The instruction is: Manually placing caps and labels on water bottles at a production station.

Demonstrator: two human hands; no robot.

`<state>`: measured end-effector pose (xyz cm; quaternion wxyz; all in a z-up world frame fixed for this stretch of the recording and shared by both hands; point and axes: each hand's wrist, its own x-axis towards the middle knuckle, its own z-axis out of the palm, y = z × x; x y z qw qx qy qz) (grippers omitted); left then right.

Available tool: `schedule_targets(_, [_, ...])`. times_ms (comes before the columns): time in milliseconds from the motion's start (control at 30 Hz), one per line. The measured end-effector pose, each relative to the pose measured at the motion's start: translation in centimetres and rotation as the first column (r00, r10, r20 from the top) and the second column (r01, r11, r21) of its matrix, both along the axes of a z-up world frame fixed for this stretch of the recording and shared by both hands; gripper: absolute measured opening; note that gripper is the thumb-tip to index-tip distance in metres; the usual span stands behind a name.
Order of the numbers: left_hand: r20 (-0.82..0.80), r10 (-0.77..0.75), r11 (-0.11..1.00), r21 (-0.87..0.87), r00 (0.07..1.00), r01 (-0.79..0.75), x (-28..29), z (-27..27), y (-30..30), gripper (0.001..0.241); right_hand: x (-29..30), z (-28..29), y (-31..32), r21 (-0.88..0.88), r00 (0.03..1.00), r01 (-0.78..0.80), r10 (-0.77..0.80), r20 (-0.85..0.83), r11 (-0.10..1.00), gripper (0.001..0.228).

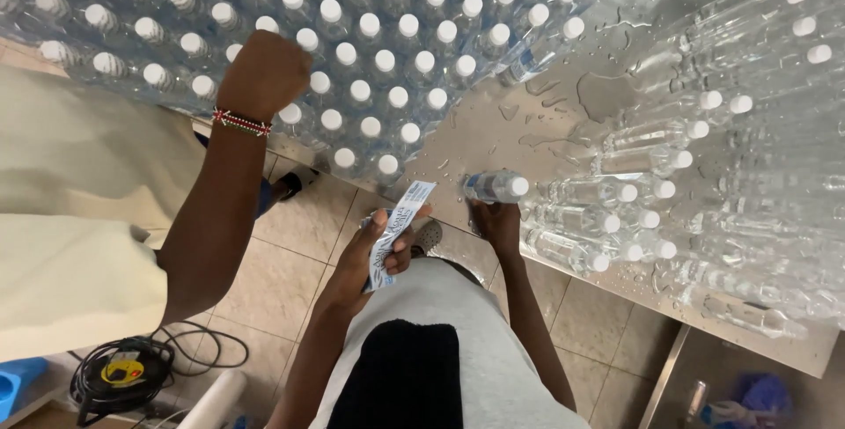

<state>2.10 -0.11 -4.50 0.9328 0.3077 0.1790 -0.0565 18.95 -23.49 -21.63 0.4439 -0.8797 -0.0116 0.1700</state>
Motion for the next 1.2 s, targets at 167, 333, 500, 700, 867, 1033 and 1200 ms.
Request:
schedule_targets(167, [-0.025, 0.017, 1.000, 0.013, 1.000, -0.016, -0.4, 0.2, 0.3, 0.077, -0.4, -1.7, -1.2, 0.055, 0.998, 0.046, -0.048, 0.049, 0.997, 0.057])
schedule_targets(333, [-0.084, 0.034, 0.999, 0.013, 0.996, -0.033, -0.8, 0.4, 0.8, 0.070, -0.3, -3.2, -2.2, 0.054, 0.995, 0.061, -0.065, 0.079, 0.997, 0.062])
schedule_targets(500, [-0.052, 0.017, 1.000, 0.021, 0.999, -0.016, -0.7, 0.3, 1.1, 0.072, -0.7, -4.1, -2.5, 0.075, 0.993, 0.053, -0.061, 0.105, 0.996, 0.054])
schedule_targets(700, [-0.050, 0.006, 1.000, -0.008, 0.999, -0.006, -0.7, -0.2, 1.6, 0.071, -0.4, -5.5, -2.4, 0.061, 0.995, 0.070, -0.074, 0.069, 0.996, 0.056])
schedule_targets(867, [-0.060, 0.020, 1.000, 0.002, 0.998, -0.020, -0.5, 1.0, 1.7, 0.080, -0.6, -0.3, -2.0, 0.123, 0.949, 0.028, -0.065, 0.308, 0.992, 0.098])
schedule_targets(1033, [-0.164, 0.078, 0.997, -0.012, 0.983, -0.081, -1.3, 0.9, 2.0, 0.081, 2.3, -2.1, -0.4, 0.054, 0.940, 0.147, -0.156, 0.303, 0.988, 0.071])
schedule_targets(1200, [-0.065, 0.114, 0.992, -0.049, 0.991, -0.117, -2.5, 0.5, 2.3, 0.084, 11.5, -2.3, 4.1, 0.156, 0.923, 0.161, -0.205, 0.326, 0.975, 0.082])
